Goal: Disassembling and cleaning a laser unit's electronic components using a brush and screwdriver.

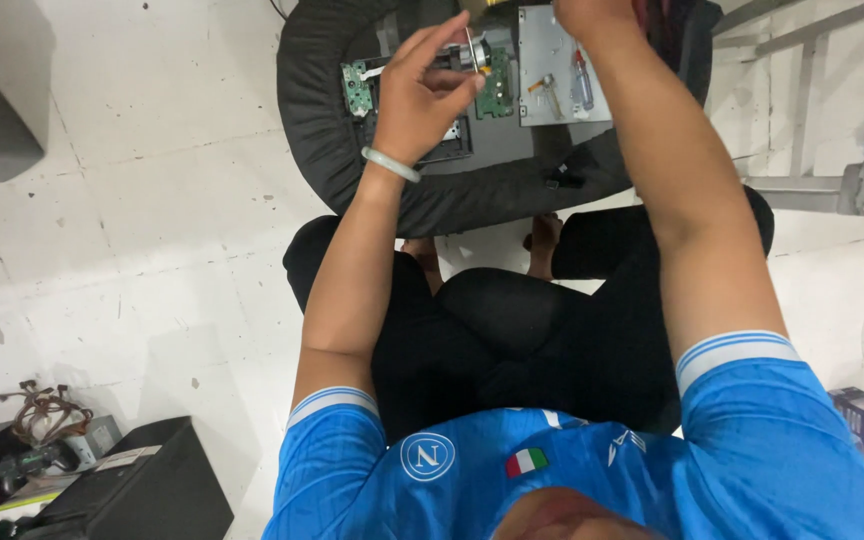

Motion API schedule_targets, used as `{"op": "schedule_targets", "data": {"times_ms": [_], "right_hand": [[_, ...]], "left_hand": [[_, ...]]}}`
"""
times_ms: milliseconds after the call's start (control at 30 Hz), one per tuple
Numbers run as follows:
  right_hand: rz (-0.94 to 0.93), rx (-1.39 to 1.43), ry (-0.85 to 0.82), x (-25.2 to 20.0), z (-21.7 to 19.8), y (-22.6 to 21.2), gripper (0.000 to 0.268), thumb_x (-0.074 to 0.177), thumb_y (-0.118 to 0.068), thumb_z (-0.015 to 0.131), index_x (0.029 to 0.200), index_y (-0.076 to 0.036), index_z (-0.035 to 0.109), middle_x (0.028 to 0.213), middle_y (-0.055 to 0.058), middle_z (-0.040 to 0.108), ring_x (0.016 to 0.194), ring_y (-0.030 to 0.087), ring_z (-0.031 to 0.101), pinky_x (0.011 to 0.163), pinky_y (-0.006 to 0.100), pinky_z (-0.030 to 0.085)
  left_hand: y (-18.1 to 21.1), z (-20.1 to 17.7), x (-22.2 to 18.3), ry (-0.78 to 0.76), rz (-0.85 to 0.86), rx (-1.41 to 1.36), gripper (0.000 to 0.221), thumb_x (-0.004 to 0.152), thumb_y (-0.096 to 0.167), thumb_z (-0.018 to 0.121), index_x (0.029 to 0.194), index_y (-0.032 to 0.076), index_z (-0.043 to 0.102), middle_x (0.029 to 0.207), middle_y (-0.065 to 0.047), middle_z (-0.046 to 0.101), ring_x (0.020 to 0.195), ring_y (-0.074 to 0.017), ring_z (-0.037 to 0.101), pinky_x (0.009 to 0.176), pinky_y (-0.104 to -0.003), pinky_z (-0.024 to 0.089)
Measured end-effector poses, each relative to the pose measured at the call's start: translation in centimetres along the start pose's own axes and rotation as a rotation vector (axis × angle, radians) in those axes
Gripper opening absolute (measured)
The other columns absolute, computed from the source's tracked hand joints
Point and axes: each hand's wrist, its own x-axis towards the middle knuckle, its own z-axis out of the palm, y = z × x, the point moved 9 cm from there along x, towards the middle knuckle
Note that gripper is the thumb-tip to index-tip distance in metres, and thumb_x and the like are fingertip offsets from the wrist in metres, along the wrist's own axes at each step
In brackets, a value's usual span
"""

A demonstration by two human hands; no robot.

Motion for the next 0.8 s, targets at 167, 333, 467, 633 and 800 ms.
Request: {"op": "schedule_targets", "data": {"times_ms": [167, 333, 467, 633, 800], "right_hand": [[0.154, 0.25, 0.034, -0.6, -1.8, 0.5, 0.018, 0.106, 0.001, 0.064, 0.121, -0.009, 0.065, 0.104, 0.005, 0.062, 0.072, 0.016, 0.055, 0.064, 0.03, 0.049], [0.259, 0.461, 0.067, -1.5, -4.3, -2.2, 0.018, 0.107, 0.002, 0.063, 0.121, -0.011, 0.063, 0.105, 0.002, 0.06, 0.069, 0.012, 0.053, 0.061, 0.027, 0.048], [0.259, 0.313, -0.054, -5.5, -5.3, -10.2, 0.029, 0.115, -0.005, 0.045, 0.142, -0.013, 0.048, 0.108, 0.008, 0.053, 0.07, 0.011, 0.044, 0.06, 0.024, 0.041], [-0.192, -0.151, -0.173, -7.7, -3.6, -14.3, 0.03, 0.107, -0.009, 0.067, 0.137, -0.002, 0.068, 0.117, 0.018, 0.069, 0.098, 0.028, 0.063, 0.08, 0.04, 0.05], [-0.088, 0.534, -0.33, -7.5, -2.0, -12.6, 0.064, 0.096, -0.004, 0.078, 0.152, -0.002, 0.049, 0.118, 0.018, 0.062, 0.106, 0.028, 0.067, 0.098, 0.038, 0.06]], "left_hand": [[-0.3, -0.3, -0.1, 0.018, 0.036, 0.039, 0.058, 0.101, 0.004, 0.082, 0.147, 0.025, 0.053, 0.136, -0.001, 0.06, 0.101, -0.0166, 0.083, 0.1, -0.031, 0.072], [-0.3, -0.1, 0.3, -0.002, 0.036, 0.056, 0.058, 0.101, 0.004, 0.081, 0.147, 0.025, 0.053, 0.136, -0.002, 0.06, 0.099, -0.0158, 0.083, 0.098, -0.03, 0.073], [-0.5, 0.4, 0.2, 0.002, 0.078, 0.07, 0.059, 0.101, 0.004, 0.081, 0.149, 0.025, 0.052, 0.136, -0.004, 0.06, 0.1, -0.017, 0.083, 0.101, -0.032, 0.072], [-1.3, 1.2, 0.2, -0.028, 0.036, 0.12, 0.059, 0.101, 0.006, 0.081, 0.149, 0.023, 0.051, 0.135, -0.005, 0.061, 0.096, -0.0169, 0.083, 0.099, -0.033, 0.073], [-1.2, 0.7, 0.0, 0.001, 0.033, 0.085, 0.06, 0.099, 0.004, 0.082, 0.148, 0.021, 0.052, 0.134, -0.004, 0.062, 0.096, -0.0178, 0.083, 0.097, -0.034, 0.074]]}}
